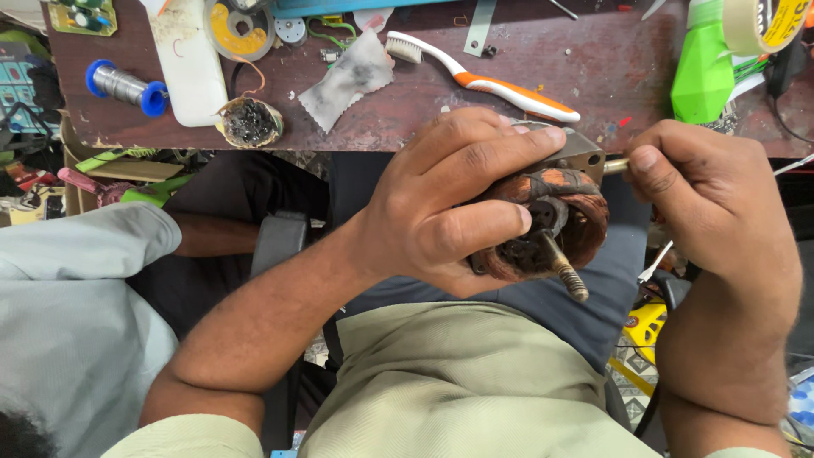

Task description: The person handles a small electronic component and then works on a motor assembly at a cluttered repair bench. They use a screwdriver to adjust parts of the motor while holding it with both hands.

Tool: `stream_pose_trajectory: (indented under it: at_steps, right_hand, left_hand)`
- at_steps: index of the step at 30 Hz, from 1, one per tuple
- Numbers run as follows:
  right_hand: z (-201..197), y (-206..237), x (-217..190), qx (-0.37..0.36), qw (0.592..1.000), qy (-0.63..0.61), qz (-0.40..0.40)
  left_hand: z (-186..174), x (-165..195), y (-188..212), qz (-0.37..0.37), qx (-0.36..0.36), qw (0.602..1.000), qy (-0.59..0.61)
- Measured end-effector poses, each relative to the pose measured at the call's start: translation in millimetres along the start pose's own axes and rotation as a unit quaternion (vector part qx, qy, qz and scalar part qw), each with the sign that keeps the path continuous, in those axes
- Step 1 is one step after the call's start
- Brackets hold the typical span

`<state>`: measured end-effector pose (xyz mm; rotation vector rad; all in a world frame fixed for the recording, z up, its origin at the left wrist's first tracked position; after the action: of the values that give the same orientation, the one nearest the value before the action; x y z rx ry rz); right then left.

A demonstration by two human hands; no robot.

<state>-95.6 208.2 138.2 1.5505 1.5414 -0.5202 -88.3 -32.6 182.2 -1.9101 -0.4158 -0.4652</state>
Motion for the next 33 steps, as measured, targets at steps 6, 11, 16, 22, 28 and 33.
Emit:
stream_pose_trajectory:
  at_steps: [6,11,16,22,28,33]
  right_hand:
    - [-0.4,-0.6,-2.4,0.008,0.999,0.016,-0.027]
    - [0.6,0.1,-0.6,0.004,0.999,0.019,-0.033]
    - [0.2,-0.3,2.7,0.010,1.000,0.003,-0.013]
    - [2.3,-1.3,2.2,0.006,1.000,0.000,-0.022]
    - [1.2,-1.6,4.4,0.021,0.999,-0.009,-0.024]
    - [1.4,-3.7,2.4,0.019,1.000,0.001,-0.012]
  left_hand:
    - [0.2,-4.4,1.1,-0.024,-0.007,0.999,0.028]
    - [1.4,-10.8,4.9,-0.047,0.001,0.996,0.069]
    - [4.0,-15.5,9.1,-0.077,-0.005,0.994,0.075]
    - [11.4,-20.3,15.1,-0.184,-0.016,0.976,0.116]
    - [11.2,-27.4,15.5,-0.234,-0.025,0.963,0.129]
    - [12.1,-29.3,15.6,-0.241,-0.030,0.963,0.117]
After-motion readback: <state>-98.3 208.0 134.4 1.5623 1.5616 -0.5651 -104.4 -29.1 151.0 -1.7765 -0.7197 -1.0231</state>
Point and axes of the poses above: each hand's wrist, its own y-axis away from the middle knuckle, its own z-axis out of the palm, x = y × z, the point moved 8 cm from there along -y, towards the middle knuckle, and after that the axes turned 7 degrees about -y, right-handed, at the moved point
